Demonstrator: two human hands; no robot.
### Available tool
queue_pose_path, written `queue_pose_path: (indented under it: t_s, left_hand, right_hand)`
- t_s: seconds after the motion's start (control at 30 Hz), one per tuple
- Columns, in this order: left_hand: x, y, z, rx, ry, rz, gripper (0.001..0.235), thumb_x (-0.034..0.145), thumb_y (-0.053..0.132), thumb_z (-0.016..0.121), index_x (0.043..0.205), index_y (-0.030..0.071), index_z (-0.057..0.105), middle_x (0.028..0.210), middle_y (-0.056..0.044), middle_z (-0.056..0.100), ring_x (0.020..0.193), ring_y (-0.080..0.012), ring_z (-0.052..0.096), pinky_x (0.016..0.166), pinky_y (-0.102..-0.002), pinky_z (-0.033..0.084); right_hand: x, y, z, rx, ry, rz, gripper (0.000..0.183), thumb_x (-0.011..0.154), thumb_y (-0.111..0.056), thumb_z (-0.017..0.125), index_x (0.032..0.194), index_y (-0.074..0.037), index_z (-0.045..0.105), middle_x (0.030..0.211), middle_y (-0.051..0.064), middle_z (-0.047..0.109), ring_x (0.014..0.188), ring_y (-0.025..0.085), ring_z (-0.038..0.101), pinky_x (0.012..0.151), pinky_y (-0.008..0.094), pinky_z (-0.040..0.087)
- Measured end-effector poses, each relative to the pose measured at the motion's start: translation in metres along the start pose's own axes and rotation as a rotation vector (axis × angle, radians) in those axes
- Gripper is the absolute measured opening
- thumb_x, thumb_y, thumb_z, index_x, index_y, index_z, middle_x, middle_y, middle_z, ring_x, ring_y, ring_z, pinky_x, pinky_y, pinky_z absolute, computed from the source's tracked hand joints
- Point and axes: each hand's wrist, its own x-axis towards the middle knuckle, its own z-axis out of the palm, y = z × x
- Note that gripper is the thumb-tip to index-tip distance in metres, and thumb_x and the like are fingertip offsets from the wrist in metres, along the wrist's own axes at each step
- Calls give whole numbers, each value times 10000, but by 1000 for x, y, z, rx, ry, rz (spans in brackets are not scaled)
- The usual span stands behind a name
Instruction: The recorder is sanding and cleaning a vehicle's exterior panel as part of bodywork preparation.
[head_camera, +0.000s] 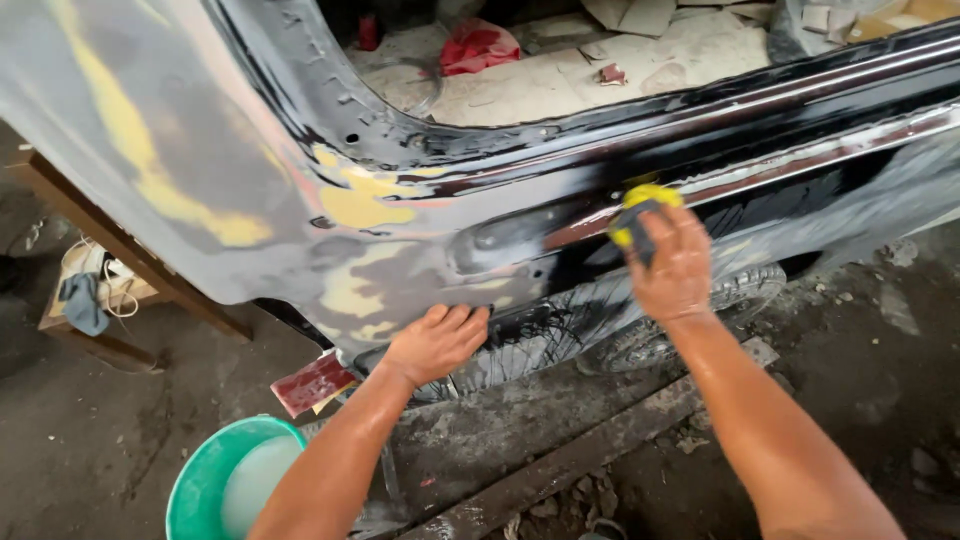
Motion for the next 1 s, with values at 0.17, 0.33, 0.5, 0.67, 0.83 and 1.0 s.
queue_pose_path:
  t_s: [0.17,0.33,0.5,0.67,0.83,1.0]
  left_hand:
    - [74,-26,-44,75,166,-79,321,904,250,604,1206,169,677,1358,12,588,1172,-190,524,960,-369,365]
    - [74,5,-3,6,142,-40,363,877,261,595,1215,155,675,1390,-19,589,1182,-210,534,959,-361,389]
    - [90,13,7,33,-37,105,400,819,261,582,1193,159,681,1385,-19,587,1183,-209,548,906,-358,416]
    - [123,20,-13,12,64,-114,339,902,249,570,1214,158,668,1401,-14,582,1216,-214,536,960,-369,412]
    - [98,42,16,3,-130,-11,384,844,269,569,1191,143,675,1353,4,598,1171,-183,548,956,-372,420]
    - [125,25,-28,127,95,-248,330,915,251,577,1219,169,676,1345,9,589,1186,-194,527,950,-380,398]
  right_hand:
    - [5,19,-9,41,66,12,570,935,-153,819,1413,-69,520,1403,219,535,1275,449,532,1073,558,436]
    - [8,25,-8,60,89,-22,558,883,-215,794,1361,-86,536,1363,192,550,1256,432,545,1044,559,418]
    - [8,31,-2,73,141,-34,528,889,-276,798,1332,-114,558,1346,184,542,1236,422,517,1035,547,394]
    - [7,40,-4,150,133,-60,497,882,-274,795,1308,-157,568,1346,127,555,1240,378,526,1031,523,379]
    - [9,45,-3,192,124,-85,509,850,-264,806,1297,-175,579,1322,112,557,1242,371,526,1022,512,366]
    - [11,33,-8,239,133,-52,538,806,-214,804,1295,-150,589,1337,150,543,1259,389,518,1034,520,357]
